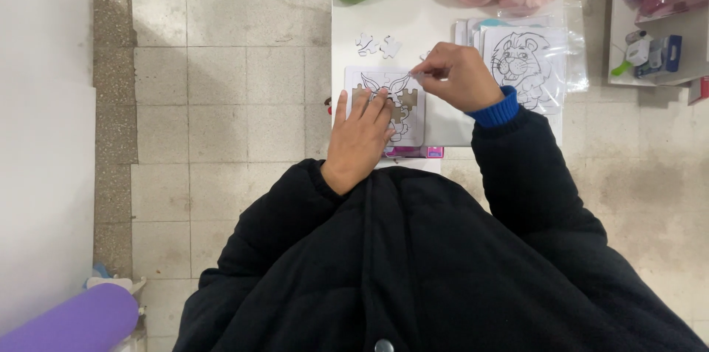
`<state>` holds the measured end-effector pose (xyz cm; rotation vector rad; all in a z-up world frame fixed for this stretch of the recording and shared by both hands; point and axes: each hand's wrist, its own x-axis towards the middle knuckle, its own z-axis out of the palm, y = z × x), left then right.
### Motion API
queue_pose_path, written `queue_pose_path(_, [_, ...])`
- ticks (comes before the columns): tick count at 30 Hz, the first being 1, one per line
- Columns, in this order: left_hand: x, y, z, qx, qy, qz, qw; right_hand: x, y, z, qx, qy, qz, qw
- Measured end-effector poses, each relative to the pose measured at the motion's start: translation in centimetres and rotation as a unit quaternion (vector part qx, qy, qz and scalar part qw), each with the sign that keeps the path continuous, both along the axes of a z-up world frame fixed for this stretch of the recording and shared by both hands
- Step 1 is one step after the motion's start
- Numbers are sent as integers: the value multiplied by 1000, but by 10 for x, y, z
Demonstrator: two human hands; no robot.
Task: Assembling a small wooden animal-shaped puzzle on a display counter.
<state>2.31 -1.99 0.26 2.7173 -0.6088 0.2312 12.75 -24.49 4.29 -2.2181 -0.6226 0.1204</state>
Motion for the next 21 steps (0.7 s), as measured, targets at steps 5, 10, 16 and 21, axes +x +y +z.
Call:
queue_pose_path(5, [4, 0, -4, 7, 8, -25, 1000, -3, -8, -2, 22, 139, 28, 990])
queue_pose_path(10, [6, 2, -9, -13, 12, -49, 999, -2, -6, 1, 15, 270, -18, 963])
queue_pose_path(16, [6, 2, -5, -13, 20, -51, 998, -4, 1, -21, 7, 163, 30, 986])
queue_pose_path(21, [6, 2, -8, -17, 4, -44, 999, -9, 9, -25, 17, 84, 31, 996])
